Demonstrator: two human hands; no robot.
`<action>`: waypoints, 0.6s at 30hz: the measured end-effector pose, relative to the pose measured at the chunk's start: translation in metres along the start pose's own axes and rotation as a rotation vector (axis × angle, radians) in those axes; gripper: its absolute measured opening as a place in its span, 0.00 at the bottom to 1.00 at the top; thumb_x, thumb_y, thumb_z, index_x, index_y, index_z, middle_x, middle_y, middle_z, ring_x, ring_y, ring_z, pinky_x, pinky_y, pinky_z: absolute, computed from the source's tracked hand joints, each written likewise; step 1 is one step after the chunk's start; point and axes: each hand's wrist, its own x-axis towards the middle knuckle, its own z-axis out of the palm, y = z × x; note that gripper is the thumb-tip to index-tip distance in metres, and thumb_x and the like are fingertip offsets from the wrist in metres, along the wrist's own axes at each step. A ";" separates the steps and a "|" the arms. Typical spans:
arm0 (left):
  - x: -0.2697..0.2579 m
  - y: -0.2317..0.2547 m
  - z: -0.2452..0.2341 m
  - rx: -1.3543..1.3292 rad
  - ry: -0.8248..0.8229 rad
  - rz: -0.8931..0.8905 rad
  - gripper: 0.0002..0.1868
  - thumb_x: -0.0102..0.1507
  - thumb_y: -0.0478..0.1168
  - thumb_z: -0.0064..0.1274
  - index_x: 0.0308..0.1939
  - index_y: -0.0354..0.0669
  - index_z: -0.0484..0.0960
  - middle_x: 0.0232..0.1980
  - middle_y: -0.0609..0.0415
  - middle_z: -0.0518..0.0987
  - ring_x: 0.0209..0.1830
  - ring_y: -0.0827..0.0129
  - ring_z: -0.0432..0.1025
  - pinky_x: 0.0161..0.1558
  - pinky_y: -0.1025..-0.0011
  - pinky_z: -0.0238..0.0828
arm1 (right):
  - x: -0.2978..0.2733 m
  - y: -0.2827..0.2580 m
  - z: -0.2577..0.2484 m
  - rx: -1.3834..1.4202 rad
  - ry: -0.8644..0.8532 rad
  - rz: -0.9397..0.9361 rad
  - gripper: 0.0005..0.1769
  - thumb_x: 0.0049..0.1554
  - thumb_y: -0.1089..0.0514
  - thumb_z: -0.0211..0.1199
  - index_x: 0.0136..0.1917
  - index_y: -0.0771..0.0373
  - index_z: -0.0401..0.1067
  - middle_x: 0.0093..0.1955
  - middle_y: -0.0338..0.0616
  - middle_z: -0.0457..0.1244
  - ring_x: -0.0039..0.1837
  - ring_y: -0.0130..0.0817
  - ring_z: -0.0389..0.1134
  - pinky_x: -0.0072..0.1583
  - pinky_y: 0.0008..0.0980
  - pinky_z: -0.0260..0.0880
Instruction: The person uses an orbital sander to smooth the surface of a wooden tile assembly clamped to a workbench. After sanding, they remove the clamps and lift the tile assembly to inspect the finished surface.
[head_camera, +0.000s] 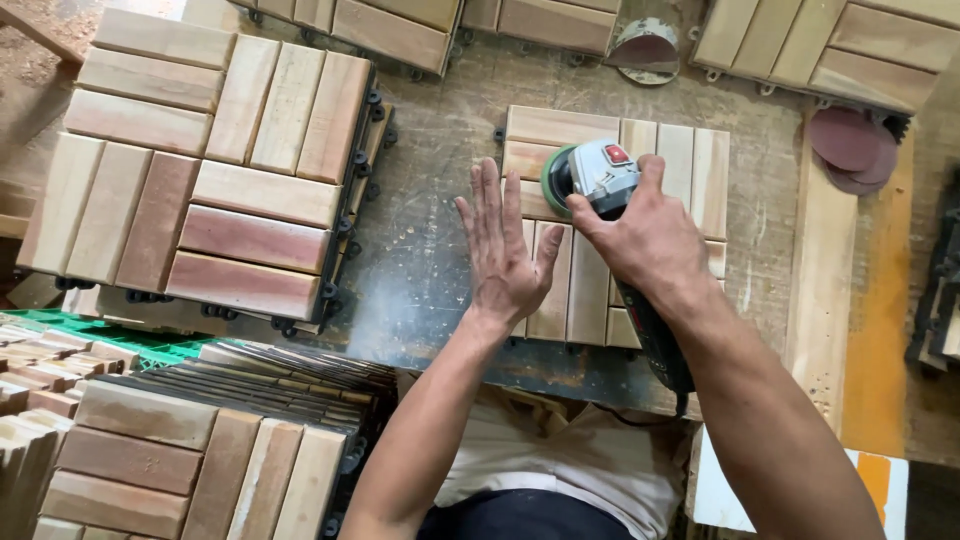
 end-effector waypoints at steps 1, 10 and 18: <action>0.001 -0.002 0.000 0.004 0.003 -0.002 0.41 0.72 0.59 0.44 0.81 0.40 0.52 0.85 0.36 0.44 0.86 0.43 0.37 0.79 0.35 0.31 | 0.002 -0.002 0.004 0.000 -0.003 -0.004 0.47 0.60 0.28 0.57 0.75 0.64 0.51 0.53 0.80 0.65 0.60 0.74 0.69 0.59 0.64 0.67; 0.000 -0.002 -0.007 -0.129 0.087 0.083 0.41 0.68 0.46 0.39 0.83 0.40 0.44 0.86 0.36 0.43 0.87 0.45 0.37 0.81 0.43 0.23 | -0.002 -0.005 0.017 -0.034 -0.043 -0.091 0.45 0.58 0.28 0.58 0.73 0.60 0.51 0.50 0.77 0.67 0.56 0.73 0.71 0.56 0.65 0.68; -0.006 -0.012 0.015 0.124 -0.150 0.065 0.45 0.61 0.47 0.49 0.80 0.40 0.55 0.84 0.39 0.51 0.86 0.44 0.41 0.78 0.33 0.29 | 0.001 0.027 -0.024 -0.079 -0.068 0.155 0.52 0.56 0.23 0.59 0.77 0.58 0.50 0.56 0.79 0.66 0.62 0.75 0.67 0.61 0.64 0.66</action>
